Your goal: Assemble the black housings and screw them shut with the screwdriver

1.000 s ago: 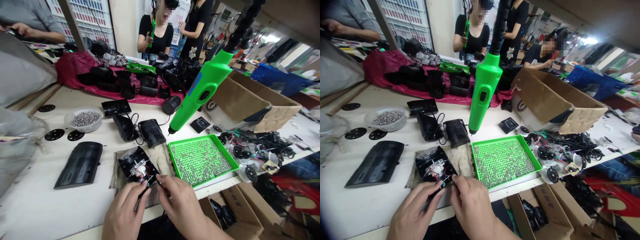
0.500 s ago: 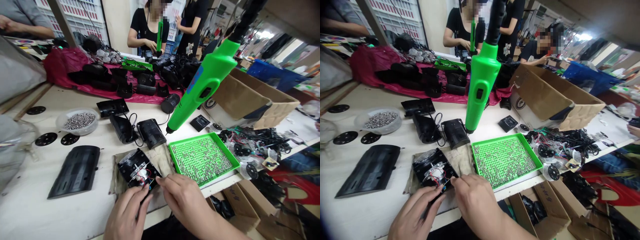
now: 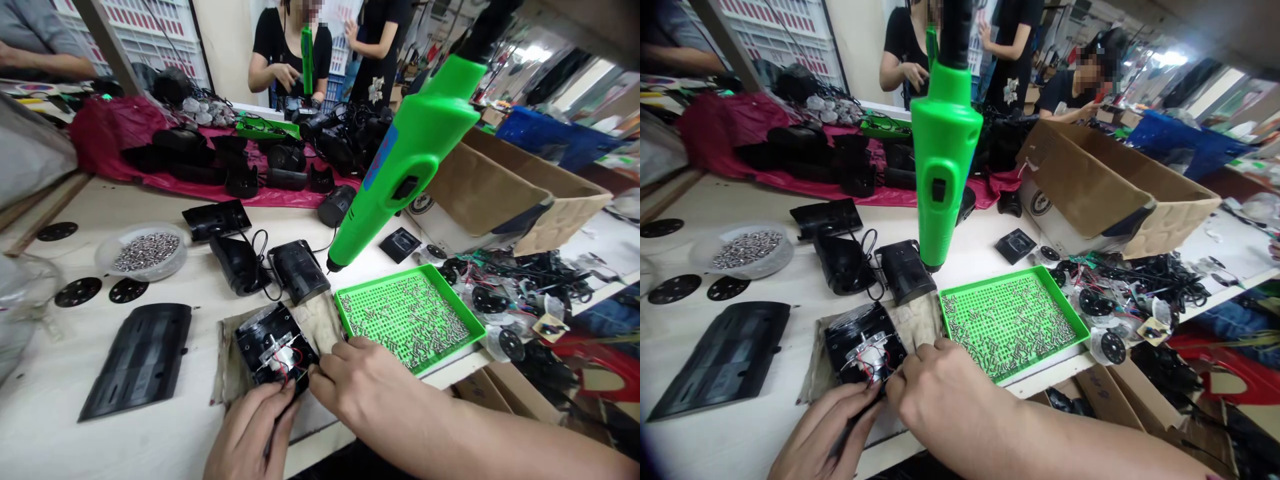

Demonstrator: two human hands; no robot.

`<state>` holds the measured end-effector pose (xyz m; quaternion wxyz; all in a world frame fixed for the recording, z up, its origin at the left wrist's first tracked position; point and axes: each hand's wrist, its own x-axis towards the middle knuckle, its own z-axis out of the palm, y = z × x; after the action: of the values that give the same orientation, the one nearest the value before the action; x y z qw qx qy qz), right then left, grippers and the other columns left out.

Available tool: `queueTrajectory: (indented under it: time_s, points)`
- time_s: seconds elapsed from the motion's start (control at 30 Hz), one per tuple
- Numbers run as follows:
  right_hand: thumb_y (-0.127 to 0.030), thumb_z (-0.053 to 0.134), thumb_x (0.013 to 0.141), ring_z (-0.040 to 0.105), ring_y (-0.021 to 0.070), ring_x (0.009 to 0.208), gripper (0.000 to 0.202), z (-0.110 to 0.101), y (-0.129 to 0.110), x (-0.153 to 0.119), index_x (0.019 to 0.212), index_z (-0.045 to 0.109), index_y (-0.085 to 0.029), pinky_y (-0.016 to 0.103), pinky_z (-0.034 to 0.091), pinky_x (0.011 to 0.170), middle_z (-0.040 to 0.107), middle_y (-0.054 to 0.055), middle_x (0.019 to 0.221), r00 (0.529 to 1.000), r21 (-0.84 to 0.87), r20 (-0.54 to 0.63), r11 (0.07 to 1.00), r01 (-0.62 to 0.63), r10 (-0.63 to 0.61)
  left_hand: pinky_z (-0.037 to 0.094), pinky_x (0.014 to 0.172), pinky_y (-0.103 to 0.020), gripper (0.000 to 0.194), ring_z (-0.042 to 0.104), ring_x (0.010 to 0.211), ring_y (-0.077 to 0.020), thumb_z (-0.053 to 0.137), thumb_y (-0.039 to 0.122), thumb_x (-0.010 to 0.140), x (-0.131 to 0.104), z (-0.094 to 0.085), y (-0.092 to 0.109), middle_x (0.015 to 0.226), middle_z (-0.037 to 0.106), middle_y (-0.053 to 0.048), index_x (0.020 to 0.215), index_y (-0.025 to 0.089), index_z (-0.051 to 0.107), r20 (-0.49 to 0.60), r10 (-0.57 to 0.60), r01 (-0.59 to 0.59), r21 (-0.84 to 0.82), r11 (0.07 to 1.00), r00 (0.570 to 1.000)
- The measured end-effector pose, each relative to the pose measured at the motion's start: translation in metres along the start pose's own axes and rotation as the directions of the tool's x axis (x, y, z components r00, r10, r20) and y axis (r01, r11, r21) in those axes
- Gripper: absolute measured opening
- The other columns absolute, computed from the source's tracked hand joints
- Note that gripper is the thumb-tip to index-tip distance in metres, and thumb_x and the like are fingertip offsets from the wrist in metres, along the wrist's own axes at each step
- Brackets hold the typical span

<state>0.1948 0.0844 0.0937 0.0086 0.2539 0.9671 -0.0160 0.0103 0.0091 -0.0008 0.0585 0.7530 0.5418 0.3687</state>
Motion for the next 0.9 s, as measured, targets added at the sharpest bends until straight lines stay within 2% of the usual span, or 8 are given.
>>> queueTrajectory:
  time_s: [0.17, 0.33, 0.4, 0.5, 0.6, 0.73, 0.9]
  points:
    - [-0.012, 0.066, 0.081, 0.057, 0.02, 0.069, 0.018, 0.009, 0.001, -0.009, 0.098, 0.06, -0.016, 0.034, 0.041, 0.059, 0.065, 0.002, 0.082, 0.999, 0.034, -0.047, 0.999, -0.003, 0.005, 0.055, 0.08, -0.022, 0.017, 0.068, 0.087, -0.014, 0.054, 0.024, 0.092, 0.003, -0.001, 0.0, 0.095, 0.069, -0.004, 0.107, 0.021, 0.061, 0.009, 0.012, -0.012, 0.003, 1.0, 1.0]
    - [-0.013, 0.064, 0.079, 0.06, 0.0226, 0.07, 0.04, 0.021, -0.01, -0.016, 0.117, 0.057, -0.002, 0.035, 0.047, 0.059, 0.068, 0.008, 0.087, 0.997, 0.046, -0.069, 0.998, -0.037, 0.04, 0.054, 0.082, -0.023, 0.018, 0.067, 0.09, -0.0147, 0.054, 0.021, 0.091, 0.003, 0.0, 0.002, 0.098, 0.068, -0.006, 0.109, 0.019, 0.061, 0.019, 0.021, -0.022, 0.015, 1.0, 1.0]
    - [-0.011, 0.062, 0.081, 0.062, 0.0232, 0.069, 0.04, 0.028, -0.014, -0.017, 0.119, 0.056, 0.0, 0.035, 0.049, 0.06, 0.069, 0.009, 0.086, 0.989, 0.081, -0.116, 0.993, -0.083, 0.092, 0.053, 0.084, -0.023, 0.019, 0.066, 0.091, -0.0148, 0.056, 0.02, 0.091, 0.003, 0.0, 0.004, 0.098, 0.068, -0.006, 0.109, 0.019, 0.061, -0.001, 0.013, -0.013, 0.021, 1.0, 1.0]
    - [-0.008, 0.053, 0.088, 0.064, 0.0207, 0.068, 0.027, 0.041, -0.018, -0.021, 0.114, 0.058, -0.006, 0.033, 0.05, 0.06, 0.07, 0.006, 0.083, 0.949, 0.223, -0.237, 0.963, -0.154, 0.207, 0.052, 0.086, -0.023, 0.02, 0.066, 0.092, -0.0143, 0.059, 0.02, 0.089, 0.001, 0.001, 0.007, 0.098, 0.067, -0.005, 0.109, 0.019, 0.061, -0.028, -0.001, 0.001, 0.031, 1.0, 1.0]
    - [-0.011, 0.042, 0.095, 0.066, 0.0188, 0.067, 0.023, 0.051, -0.021, -0.026, 0.109, 0.06, -0.011, 0.03, 0.05, 0.06, 0.072, 0.005, 0.083, 0.898, 0.374, -0.284, 0.901, -0.218, 0.336, 0.051, 0.086, -0.022, 0.019, 0.066, 0.091, -0.0134, 0.06, 0.023, 0.089, 0.0, 0.001, 0.01, 0.097, 0.067, -0.004, 0.107, 0.02, 0.062, -0.048, -0.026, 0.028, 0.036, 0.999, 0.999]
    - [-0.018, 0.04, 0.098, 0.069, 0.0193, 0.066, 0.025, 0.053, -0.025, -0.028, 0.11, 0.061, -0.013, 0.03, 0.051, 0.06, 0.073, 0.007, 0.083, 0.84, 0.49, -0.265, 0.816, -0.306, 0.474, 0.051, 0.086, -0.022, 0.019, 0.066, 0.091, -0.0135, 0.06, 0.025, 0.09, -0.001, 0.003, 0.009, 0.097, 0.068, -0.003, 0.108, 0.02, 0.062, -0.044, -0.016, 0.018, 0.053, 0.998, 0.999]
    - [-0.022, 0.047, 0.095, 0.07, 0.017, 0.062, 0.022, 0.048, -0.031, -0.018, 0.102, 0.067, -0.015, 0.025, 0.051, 0.056, 0.074, 0.005, 0.079, 0.782, 0.682, -0.204, 0.659, -0.318, 0.589, 0.05, 0.086, -0.023, 0.024, 0.066, 0.091, -0.0143, 0.061, 0.025, 0.089, -0.002, 0.005, 0.006, 0.098, 0.068, -0.005, 0.111, 0.017, 0.062, -0.038, 0.033, -0.03, 0.092, 0.995, 0.999]
